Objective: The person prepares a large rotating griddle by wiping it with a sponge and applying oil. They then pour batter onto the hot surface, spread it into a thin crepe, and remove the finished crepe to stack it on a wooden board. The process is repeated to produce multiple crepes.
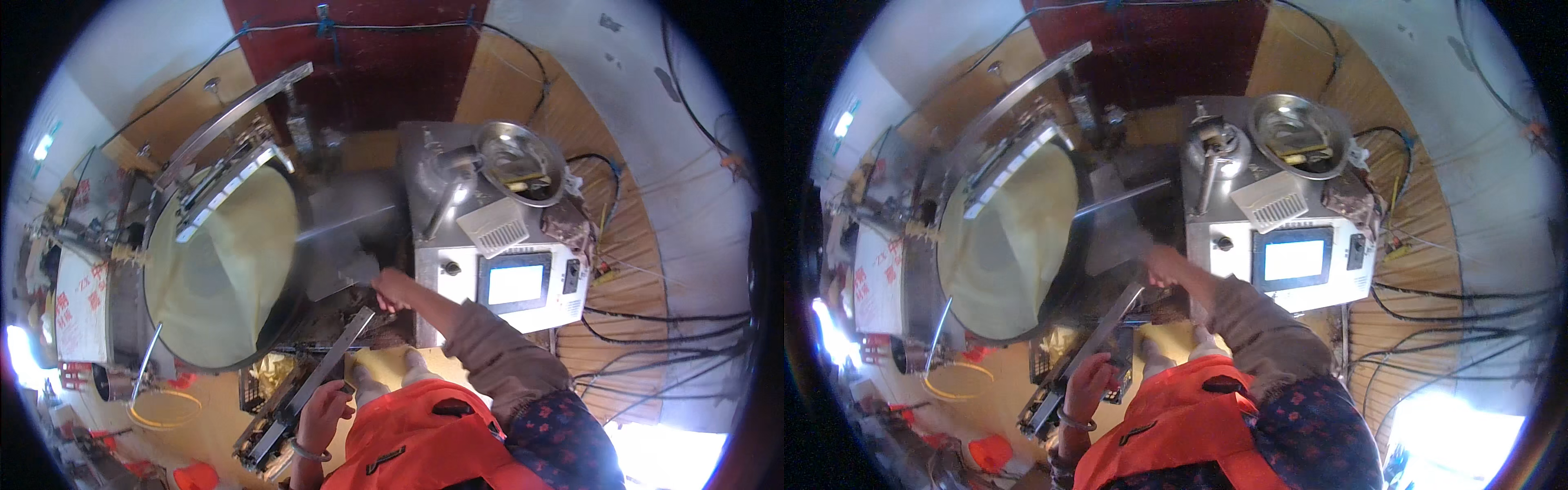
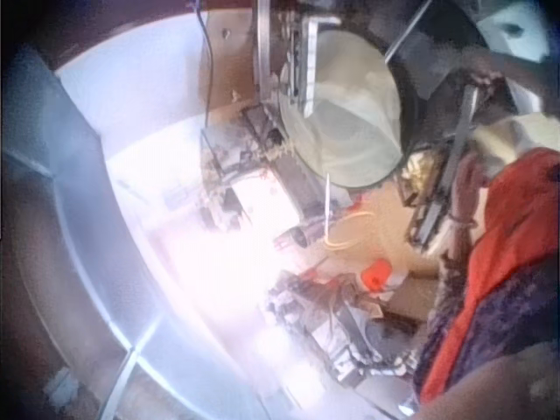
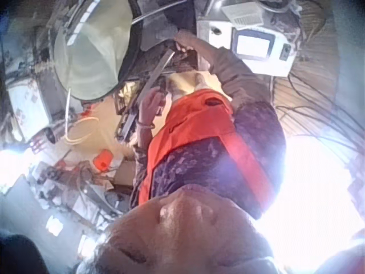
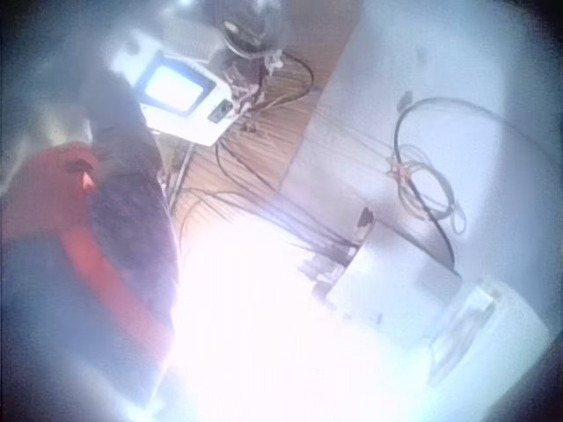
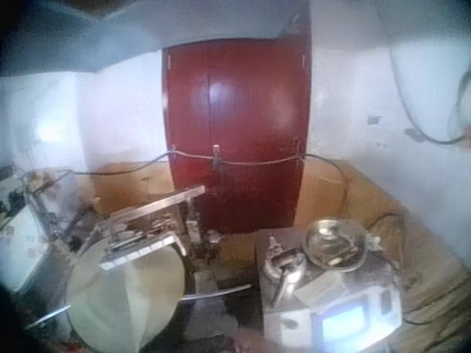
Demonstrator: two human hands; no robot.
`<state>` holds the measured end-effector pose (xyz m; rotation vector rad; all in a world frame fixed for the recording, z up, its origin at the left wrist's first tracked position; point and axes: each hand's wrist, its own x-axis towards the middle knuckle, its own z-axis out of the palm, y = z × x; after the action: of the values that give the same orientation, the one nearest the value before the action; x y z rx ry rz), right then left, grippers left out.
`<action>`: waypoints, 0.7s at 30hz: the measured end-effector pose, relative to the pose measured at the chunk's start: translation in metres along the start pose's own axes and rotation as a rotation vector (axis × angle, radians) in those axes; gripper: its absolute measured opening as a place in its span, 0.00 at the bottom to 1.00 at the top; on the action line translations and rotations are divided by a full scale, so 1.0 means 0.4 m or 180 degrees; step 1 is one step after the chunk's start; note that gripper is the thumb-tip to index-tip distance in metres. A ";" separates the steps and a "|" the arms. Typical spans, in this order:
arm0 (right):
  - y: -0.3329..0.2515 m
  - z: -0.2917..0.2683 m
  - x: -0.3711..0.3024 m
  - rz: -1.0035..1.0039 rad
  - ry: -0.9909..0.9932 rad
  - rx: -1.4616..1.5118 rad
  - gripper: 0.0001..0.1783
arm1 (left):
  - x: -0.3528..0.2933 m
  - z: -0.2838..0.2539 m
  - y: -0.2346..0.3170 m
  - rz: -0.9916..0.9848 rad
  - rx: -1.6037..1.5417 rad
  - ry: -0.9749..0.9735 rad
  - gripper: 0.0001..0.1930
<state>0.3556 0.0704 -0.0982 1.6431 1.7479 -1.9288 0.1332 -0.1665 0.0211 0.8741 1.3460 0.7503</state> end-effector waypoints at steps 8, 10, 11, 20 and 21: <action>0.124 -0.068 -0.615 -0.0196 0.1034 0.1597 0.16 | 0.065 0.044 0.053 0.0523 0.0433 -0.0481 0.14; 0.177 -0.125 -0.731 -0.0090 0.1465 0.1131 0.18 | 0.080 0.072 0.063 0.0627 0.0528 -0.0624 0.14; 0.208 -0.146 -0.761 0.0092 0.1896 0.0914 0.21 | 0.088 0.090 0.065 0.0593 0.0503 -0.0696 0.13; 0.384 -0.516 -0.568 -0.0503 0.2475 -0.1347 0.18 | 0.114 0.209 0.012 0.0967 0.1504 -0.0503 0.14; 0.386 -0.550 -0.536 -0.0421 0.2533 -0.2107 0.19 | 0.105 0.204 0.012 0.0734 0.1275 -0.0396 0.14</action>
<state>0.6863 0.0584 -0.0049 2.1380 2.4027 -0.5316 0.2187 -0.1357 0.0057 1.3899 1.3185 0.5962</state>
